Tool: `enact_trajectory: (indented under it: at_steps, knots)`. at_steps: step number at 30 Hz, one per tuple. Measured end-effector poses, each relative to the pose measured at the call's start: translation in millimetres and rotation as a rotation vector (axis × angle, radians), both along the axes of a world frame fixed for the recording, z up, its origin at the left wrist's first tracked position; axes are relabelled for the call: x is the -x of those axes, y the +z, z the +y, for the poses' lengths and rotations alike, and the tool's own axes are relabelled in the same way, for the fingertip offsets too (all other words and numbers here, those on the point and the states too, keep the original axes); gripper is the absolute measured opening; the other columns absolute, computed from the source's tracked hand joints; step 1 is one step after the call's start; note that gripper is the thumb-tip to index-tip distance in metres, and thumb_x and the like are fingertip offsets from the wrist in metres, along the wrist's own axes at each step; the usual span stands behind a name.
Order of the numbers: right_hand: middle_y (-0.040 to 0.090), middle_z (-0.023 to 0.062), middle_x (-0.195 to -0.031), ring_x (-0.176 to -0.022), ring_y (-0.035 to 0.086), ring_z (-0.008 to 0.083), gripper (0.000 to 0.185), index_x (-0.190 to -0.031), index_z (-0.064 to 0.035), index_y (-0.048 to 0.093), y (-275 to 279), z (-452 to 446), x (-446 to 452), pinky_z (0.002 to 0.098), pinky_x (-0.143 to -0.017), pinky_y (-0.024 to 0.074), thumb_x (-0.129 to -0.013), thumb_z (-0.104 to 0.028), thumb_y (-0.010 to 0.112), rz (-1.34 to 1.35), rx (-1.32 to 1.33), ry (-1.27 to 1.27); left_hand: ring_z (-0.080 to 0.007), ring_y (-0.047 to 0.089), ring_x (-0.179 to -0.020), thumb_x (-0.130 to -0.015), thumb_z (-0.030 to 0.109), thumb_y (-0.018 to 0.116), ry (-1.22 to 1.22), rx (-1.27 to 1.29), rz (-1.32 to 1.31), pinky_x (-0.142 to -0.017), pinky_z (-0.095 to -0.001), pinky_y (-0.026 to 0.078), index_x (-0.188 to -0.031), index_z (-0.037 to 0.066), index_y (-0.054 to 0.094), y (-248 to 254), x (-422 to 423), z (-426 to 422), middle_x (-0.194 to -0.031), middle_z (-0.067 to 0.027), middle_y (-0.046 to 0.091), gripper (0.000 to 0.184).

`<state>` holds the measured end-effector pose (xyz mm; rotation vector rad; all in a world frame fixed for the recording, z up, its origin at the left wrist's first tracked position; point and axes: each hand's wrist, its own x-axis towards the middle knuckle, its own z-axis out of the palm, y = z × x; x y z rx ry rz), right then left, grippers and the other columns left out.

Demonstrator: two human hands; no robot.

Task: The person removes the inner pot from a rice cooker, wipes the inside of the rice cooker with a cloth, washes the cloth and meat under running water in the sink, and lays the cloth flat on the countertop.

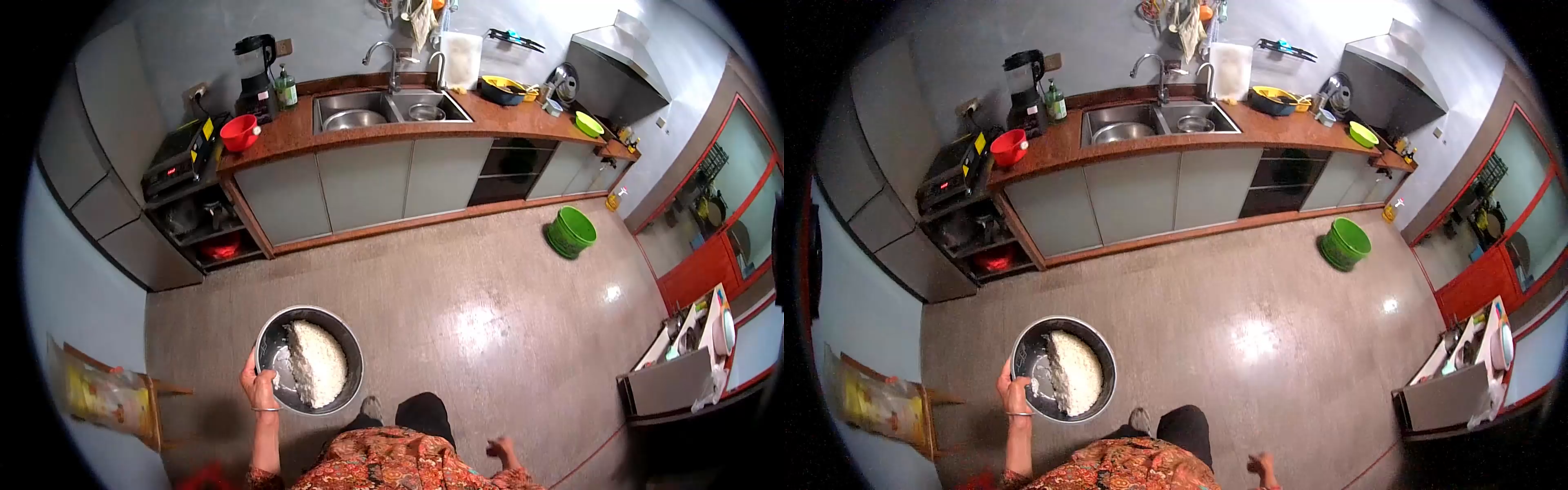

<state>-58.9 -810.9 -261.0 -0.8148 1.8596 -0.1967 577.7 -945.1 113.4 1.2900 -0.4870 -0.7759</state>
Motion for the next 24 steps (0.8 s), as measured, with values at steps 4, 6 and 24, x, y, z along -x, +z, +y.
enact_trajectory:
  at_steps: [4,6,24]
  knots:
    - [0.052,0.0094,-0.053,-0.041,0.048,0.0194,0.025,-0.062,-0.0029,0.049,31,-32,-20,0.0345,-0.038,0.0388,-0.076,-0.014,0.067,-0.166,-0.183,-0.394,-0.0169,0.059,-0.09,-0.057,-0.008,0.042,-0.051,0.096,0.015,-0.082,-0.0262,0.046,-0.116,-0.007,0.053,-5,-38,-120,-0.104,-0.0092,0.06,0.06]
    - [0.051,0.0086,-0.053,-0.041,0.048,0.0191,0.025,-0.062,-0.0036,0.049,29,-74,-30,0.0347,-0.037,0.0383,-0.076,-0.014,0.067,-0.223,-0.208,-0.459,-0.0208,0.061,-0.088,-0.054,-0.005,0.043,0.026,0.019,-0.03,-0.082,-0.0307,0.049,-0.114,-0.008,0.051,11,-38,-176,-0.102,-0.0137,0.06,0.061]
    - [0.061,0.0113,-0.071,-0.061,0.059,0.0151,0.025,-0.09,0.0066,0.056,290,-991,-276,0.0267,-0.054,0.0496,-0.083,-0.017,0.059,-0.326,0.808,0.289,-0.0232,0.059,-0.093,-0.059,-0.01,0.043,0.333,0.275,0.091,-0.083,-0.031,0.048,-0.118,-0.003,0.052,56,-177,-604,-0.108,-0.012,0.059,0.06]
